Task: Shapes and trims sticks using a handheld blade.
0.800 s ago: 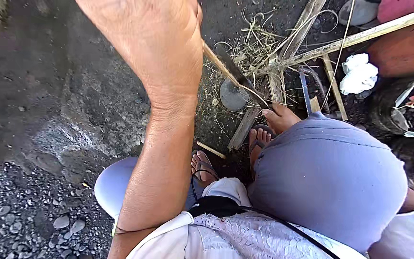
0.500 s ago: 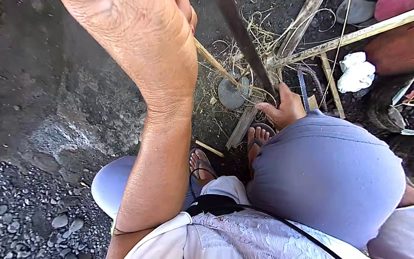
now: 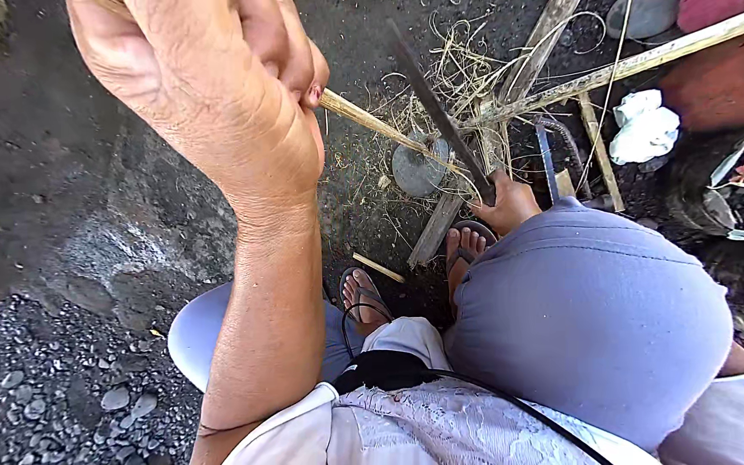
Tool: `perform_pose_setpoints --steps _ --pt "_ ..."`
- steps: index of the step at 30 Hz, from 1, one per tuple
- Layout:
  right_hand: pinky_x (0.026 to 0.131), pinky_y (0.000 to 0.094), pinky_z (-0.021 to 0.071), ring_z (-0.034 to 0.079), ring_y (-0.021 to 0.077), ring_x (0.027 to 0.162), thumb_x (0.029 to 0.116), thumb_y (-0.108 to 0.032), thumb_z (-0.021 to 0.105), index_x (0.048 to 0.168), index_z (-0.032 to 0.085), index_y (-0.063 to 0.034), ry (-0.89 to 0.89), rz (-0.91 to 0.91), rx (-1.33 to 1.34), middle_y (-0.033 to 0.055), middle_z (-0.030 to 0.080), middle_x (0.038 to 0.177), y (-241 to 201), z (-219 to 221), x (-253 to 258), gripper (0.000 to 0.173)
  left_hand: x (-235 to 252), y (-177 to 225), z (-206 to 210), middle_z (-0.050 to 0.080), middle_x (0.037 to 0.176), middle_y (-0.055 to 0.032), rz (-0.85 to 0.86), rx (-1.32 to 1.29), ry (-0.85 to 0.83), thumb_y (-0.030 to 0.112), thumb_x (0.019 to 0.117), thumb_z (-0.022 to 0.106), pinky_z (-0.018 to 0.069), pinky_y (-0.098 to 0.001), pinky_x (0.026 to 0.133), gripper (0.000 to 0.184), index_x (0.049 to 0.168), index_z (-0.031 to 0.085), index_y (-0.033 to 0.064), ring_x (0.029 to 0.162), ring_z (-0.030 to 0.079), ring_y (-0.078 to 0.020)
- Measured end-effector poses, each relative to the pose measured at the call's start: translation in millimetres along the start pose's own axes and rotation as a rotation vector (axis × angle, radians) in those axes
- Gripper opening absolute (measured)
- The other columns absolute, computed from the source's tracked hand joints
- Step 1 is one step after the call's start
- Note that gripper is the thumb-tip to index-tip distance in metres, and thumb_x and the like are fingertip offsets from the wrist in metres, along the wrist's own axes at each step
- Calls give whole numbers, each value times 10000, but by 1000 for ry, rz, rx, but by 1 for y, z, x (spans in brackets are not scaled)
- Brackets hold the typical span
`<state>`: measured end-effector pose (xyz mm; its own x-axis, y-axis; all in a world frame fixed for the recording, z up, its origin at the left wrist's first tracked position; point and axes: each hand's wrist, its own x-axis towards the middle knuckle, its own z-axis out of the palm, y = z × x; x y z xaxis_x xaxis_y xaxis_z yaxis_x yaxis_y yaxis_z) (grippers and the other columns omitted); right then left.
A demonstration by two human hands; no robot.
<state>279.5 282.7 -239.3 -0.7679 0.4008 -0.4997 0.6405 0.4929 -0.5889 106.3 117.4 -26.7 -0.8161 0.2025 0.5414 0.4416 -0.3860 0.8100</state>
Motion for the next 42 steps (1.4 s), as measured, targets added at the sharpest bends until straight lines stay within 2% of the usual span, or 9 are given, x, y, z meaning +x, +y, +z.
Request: perform_pose_setpoints --steps 9,12,15,17,20,28,30,36,42 --pt "959 691 481 640 507 1162 999 -296 673 1443 482 7 -178 202 -194 316 669 1195 6 15 15 571 -5 22 -36 345 518 55 -59 -48 -56 114 1061 219 365 -205 454 408 703 412 145 441 358 -68" --pt "938 688 491 650 505 1131 977 -297 705 1417 510 -2 -178 196 -136 311 674 1172 17 19 21 565 -1 41 -60 360 507 28 -19 -181 -160 267 956 395 382 -220 452 354 630 396 130 432 382 -83" --pt "896 697 510 686 472 992 931 -307 784 1348 585 -2 -155 138 37 284 696 1087 27 17 25 554 -9 36 -58 362 505 42 -62 -248 -263 221 969 447 391 -232 460 343 635 403 158 437 387 -84" --pt "865 702 509 686 478 943 937 -311 779 1322 593 8 -91 109 78 290 694 1043 21 9 18 533 -13 17 -57 384 513 69 -114 -329 -367 247 961 590 398 -232 458 352 646 444 187 437 400 -76" --pt "788 686 512 678 472 865 937 -288 775 1270 585 32 61 -65 103 287 682 962 4 -7 1 499 -10 6 -59 343 491 54 -141 -430 -383 252 987 550 379 -248 443 400 625 405 164 416 367 -96" --pt "570 410 497 601 191 613 917 -337 668 1140 622 -9 159 -751 59 82 630 741 -53 -51 0 399 -3 7 -45 341 478 59 -119 -374 -304 124 1015 435 364 -236 432 394 627 385 173 408 354 -75" --pt "553 452 504 615 229 600 906 -296 677 1121 631 -15 118 -734 23 98 635 722 -45 -44 4 357 -5 8 -44 346 484 66 -110 -358 -346 127 1000 487 355 -235 431 392 625 389 183 411 353 -73" --pt "711 646 517 681 432 818 920 -169 708 1169 615 -19 -141 -275 -242 217 677 852 0 -38 22 305 -5 10 -57 394 498 66 -137 -424 -646 171 883 693 361 -228 441 383 601 434 180 428 396 -67" --pt "566 570 490 645 364 633 846 -150 701 1071 628 -5 37 -609 -100 168 639 710 -21 -48 -6 278 5 3 -62 428 500 39 -159 -481 -849 192 870 739 374 -226 419 412 590 437 166 421 433 -87"
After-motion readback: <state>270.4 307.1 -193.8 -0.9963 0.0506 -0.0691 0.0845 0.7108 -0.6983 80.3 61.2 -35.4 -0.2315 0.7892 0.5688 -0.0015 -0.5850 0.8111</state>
